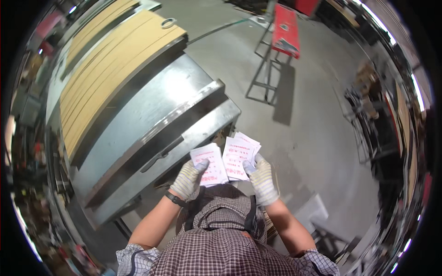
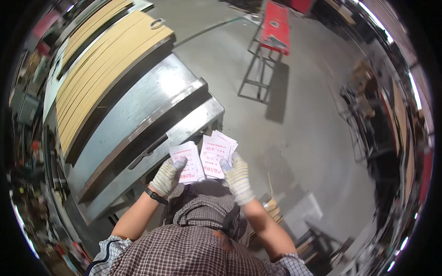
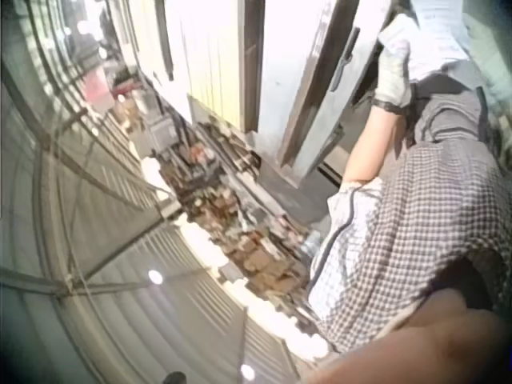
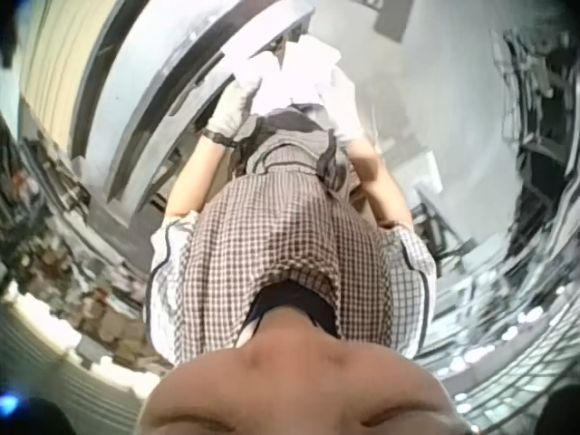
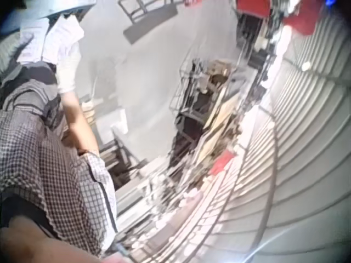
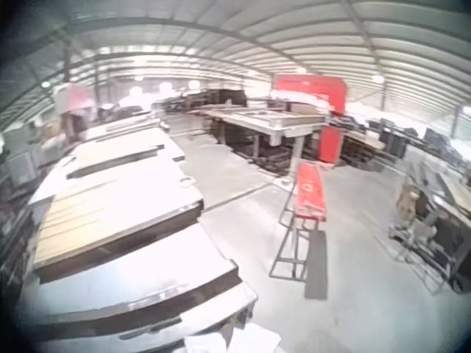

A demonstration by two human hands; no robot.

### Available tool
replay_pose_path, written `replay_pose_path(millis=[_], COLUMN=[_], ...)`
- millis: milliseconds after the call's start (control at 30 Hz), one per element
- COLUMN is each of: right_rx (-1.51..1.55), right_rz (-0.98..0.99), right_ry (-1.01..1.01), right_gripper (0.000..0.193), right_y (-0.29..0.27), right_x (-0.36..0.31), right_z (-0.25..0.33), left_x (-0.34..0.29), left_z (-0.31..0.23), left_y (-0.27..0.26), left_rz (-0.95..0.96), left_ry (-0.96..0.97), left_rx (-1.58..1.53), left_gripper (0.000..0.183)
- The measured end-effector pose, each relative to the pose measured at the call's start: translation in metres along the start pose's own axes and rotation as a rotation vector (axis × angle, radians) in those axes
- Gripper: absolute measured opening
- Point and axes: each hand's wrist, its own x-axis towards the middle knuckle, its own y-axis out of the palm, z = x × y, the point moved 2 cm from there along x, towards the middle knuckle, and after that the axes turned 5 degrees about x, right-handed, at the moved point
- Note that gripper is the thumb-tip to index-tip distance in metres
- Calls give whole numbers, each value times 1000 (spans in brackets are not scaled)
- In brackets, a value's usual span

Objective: Operating factory machinery to process material strips and organizing cardboard packaging.

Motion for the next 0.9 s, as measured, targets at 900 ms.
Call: replay_pose_path(millis=[900], right_rx=[888], right_rz=[963], right_ry=[826], right_gripper=[27], right_y=[-157], right_x=[332], right_z=[-79], left_x=[94], left_z=[-74], left_y=[-83], left_rz=[-857], left_ry=[197], left_rx=[1347], left_gripper=[37])
